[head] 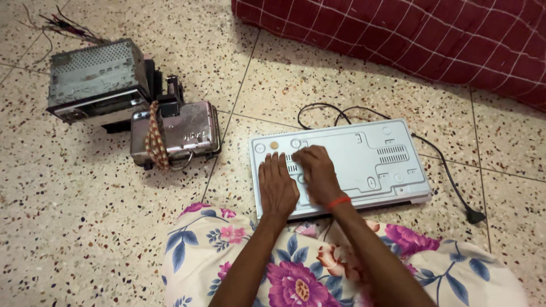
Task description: The person sits on the floor and handles various electronic components, including a white DVD player casing, a power supply unit, and internal circuit boards, by moving and placing them together.
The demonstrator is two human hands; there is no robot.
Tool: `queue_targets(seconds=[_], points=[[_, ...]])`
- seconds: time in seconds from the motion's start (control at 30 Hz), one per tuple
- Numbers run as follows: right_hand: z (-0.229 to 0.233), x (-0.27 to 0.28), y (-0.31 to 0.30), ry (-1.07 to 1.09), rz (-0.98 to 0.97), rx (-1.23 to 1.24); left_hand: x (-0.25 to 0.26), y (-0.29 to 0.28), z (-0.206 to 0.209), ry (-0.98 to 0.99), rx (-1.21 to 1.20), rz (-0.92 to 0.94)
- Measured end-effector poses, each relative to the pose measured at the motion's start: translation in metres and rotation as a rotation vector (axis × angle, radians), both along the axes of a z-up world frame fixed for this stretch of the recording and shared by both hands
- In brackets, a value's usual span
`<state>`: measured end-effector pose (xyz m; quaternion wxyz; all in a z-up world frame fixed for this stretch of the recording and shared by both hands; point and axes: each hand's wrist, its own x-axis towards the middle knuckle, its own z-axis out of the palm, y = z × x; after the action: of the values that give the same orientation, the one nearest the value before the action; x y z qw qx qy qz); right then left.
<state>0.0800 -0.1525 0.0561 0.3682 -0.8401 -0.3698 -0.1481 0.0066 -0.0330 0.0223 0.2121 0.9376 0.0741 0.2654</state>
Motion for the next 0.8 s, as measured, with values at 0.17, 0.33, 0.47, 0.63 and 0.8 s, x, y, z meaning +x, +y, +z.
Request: queue_targets(seconds=[0.17, 0.33, 0.47, 0.63, 0.8], points=[[0.002, 0.015, -0.001, 0.032, 0.097, 0.012, 0.005, 0.001, -0.012, 0.159, 0.002, -0.028], [-0.013, 0.034, 0.023, -0.045, -0.038, 0.008, 0.006, 0.002, -0.02, 0.174, 0.01, -0.05], [-0.02, 0.044, 0.035, -0.021, -0.099, 0.011, 0.007, 0.004, -0.024, 0.154, 0.037, -0.043], [-0.022, 0.047, 0.032, 0.009, -0.101, 0.011, 0.006, 0.007, -0.023, 0.181, 0.054, -0.002], [-0.024, 0.049, 0.033, 0.0, -0.12, -0.022, 0.006, 0.008, -0.019, 0.181, 0.069, 0.039]])
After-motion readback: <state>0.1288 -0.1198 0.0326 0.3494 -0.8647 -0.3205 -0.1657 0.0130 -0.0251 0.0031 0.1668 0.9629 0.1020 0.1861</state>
